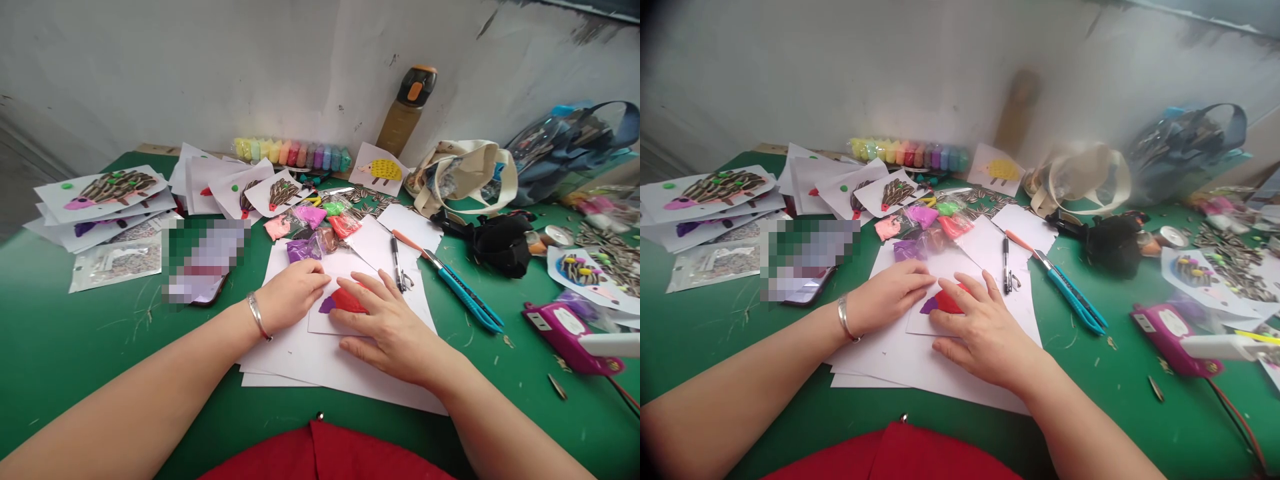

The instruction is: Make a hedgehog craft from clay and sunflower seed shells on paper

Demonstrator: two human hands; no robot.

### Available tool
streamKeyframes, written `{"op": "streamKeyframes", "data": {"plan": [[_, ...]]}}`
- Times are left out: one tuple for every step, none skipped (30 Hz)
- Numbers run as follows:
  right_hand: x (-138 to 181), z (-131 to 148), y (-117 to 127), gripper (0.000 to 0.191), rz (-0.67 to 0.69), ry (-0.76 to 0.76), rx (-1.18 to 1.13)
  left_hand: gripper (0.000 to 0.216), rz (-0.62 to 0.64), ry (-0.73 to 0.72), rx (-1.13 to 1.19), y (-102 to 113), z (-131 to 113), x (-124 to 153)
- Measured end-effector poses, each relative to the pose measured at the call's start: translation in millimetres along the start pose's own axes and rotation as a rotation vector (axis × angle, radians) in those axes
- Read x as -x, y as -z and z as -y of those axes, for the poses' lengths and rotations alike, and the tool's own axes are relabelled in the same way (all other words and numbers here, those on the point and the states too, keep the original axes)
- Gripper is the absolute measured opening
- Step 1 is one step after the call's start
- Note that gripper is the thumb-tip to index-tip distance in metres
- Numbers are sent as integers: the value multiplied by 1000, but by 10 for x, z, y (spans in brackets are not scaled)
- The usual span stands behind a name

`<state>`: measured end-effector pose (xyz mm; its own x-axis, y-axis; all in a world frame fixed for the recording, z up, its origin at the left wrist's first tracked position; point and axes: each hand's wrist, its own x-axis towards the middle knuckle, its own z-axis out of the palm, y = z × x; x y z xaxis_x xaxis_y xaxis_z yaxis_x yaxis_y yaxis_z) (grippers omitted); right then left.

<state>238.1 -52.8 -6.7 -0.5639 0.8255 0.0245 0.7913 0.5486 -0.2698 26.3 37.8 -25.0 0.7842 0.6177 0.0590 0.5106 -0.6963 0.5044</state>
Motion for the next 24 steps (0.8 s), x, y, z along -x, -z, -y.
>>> {"op": "streamKeyframes", "data": {"plan": [[6, -11, 4, 30, 0, -3, 6, 24, -1, -2, -5, 1, 0, 2], [10, -22, 7, 30, 2, -7, 16, 23, -3, -4, -9, 1, 0, 4], [13, -31, 10, 29, 10, -11, 26, 23, -7, -8, -12, 1, 1, 5], [15, -38, 12, 29, 20, -14, 33, 23, -10, -12, -13, 0, 2, 5], [16, -45, 14, 29, 32, -14, 36, 23, -14, -16, -13, -2, 4, 5], [17, -51, 15, 29, 41, -14, 34, 23, -18, -20, -13, -3, 6, 4], [18, -57, 15, 29, 46, -14, 26, 23, -21, -24, -13, -4, 6, 3], [19, -63, 15, 30, 43, -16, 14, 23, -22, -26, -12, -5, 6, 1], [19, -70, 12, 31, 34, -19, 2, 23, -22, -24, -12, -5, 5, 0], [18, -76, 6, 33, 20, -24, -6, 23, -21, -23, -14, -4, 3, -1], [15, -81, -2, 35, 4, -31, -8, 23, -19, -21, -16, -3, 1, -3], [9, -84, -12, 37, -10, -39, -3, 23, -15, -19, -17, -1, -1, -4], [1, -84, -25, 38, -15, -47, 6, 22, -11, -16, -18, 0, -2, -5], [-8, -82, -38, 39, -13, -51, 17, 22, -7, -14, -18, 1, -3, -6], [-18, -78, -51, 40, -4, -51, 28, 22, -4, -12, -18, 2, -2, -7], [-26, -71, -63, 41, 5, -49, 38, 21, -2, -10, -17, 3, -1, -8], [-33, -63, -72, 41, 12, -45, 49, 21, -2, -9, -17, 4, 1, -9], [-38, -56, -78, 42, 16, -42, 59, 21, -1, -10, -17, 5, 3, -9], [-39, -50, -81, 42, 15, -39, 69, 21, -1, -11, -18, 6, 4, -10], [-38, -46, -81, 42, 10, -38, 75, 21, -1, -13, -19, 7, 5, -9], [-35, -44, -79, 41, 2, -36, 77, 21, -1, -14, -20, 7, 4, -9], [-30, -45, -75, 41, -9, -35, 75, 21, -2, -14, -20, 8, 3, -8], [-24, -48, -71, 41, -21, -32, 70, 21, -2, -14, -21, 9, 1, -7], [-19, -53, -66, 41, -33, -29, 66, 22, -2, -13, -22, 9, -2, -7]]}}
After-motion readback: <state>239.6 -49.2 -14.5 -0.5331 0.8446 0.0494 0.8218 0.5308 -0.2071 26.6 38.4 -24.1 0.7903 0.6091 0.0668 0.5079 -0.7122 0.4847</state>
